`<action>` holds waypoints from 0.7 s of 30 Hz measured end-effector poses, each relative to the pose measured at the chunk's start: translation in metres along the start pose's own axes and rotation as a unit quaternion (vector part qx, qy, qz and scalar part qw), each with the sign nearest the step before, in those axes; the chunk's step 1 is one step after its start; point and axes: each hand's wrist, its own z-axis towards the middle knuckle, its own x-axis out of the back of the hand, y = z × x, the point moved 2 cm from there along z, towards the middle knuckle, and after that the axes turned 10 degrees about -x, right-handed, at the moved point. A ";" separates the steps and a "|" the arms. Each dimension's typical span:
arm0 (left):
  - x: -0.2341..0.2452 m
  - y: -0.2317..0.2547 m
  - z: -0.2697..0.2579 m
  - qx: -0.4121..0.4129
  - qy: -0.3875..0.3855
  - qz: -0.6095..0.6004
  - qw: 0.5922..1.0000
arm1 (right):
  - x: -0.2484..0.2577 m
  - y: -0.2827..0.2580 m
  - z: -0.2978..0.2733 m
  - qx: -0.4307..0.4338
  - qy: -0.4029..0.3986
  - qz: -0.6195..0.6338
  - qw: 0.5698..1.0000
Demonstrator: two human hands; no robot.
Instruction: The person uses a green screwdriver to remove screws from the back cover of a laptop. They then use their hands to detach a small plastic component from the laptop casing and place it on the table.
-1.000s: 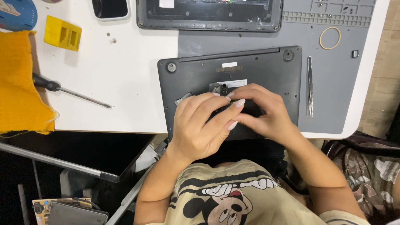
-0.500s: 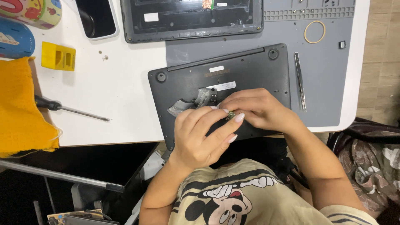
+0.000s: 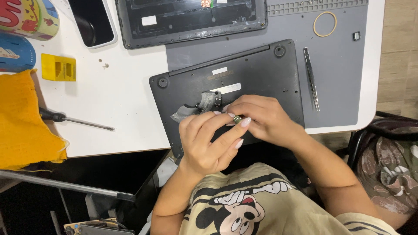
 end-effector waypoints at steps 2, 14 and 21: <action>0.001 0.001 0.000 0.002 -0.001 -0.010 1.000 | 0.013 -0.008 0.013 0.016 -0.059 0.025 0.998; 0.008 -0.013 -0.004 0.033 0.013 0.009 0.999 | -0.013 0.013 -0.006 -0.096 0.043 0.086 0.991; 0.010 -0.018 -0.011 0.020 0.016 0.018 1.000 | -0.025 0.013 -0.011 -0.047 0.120 -0.004 0.992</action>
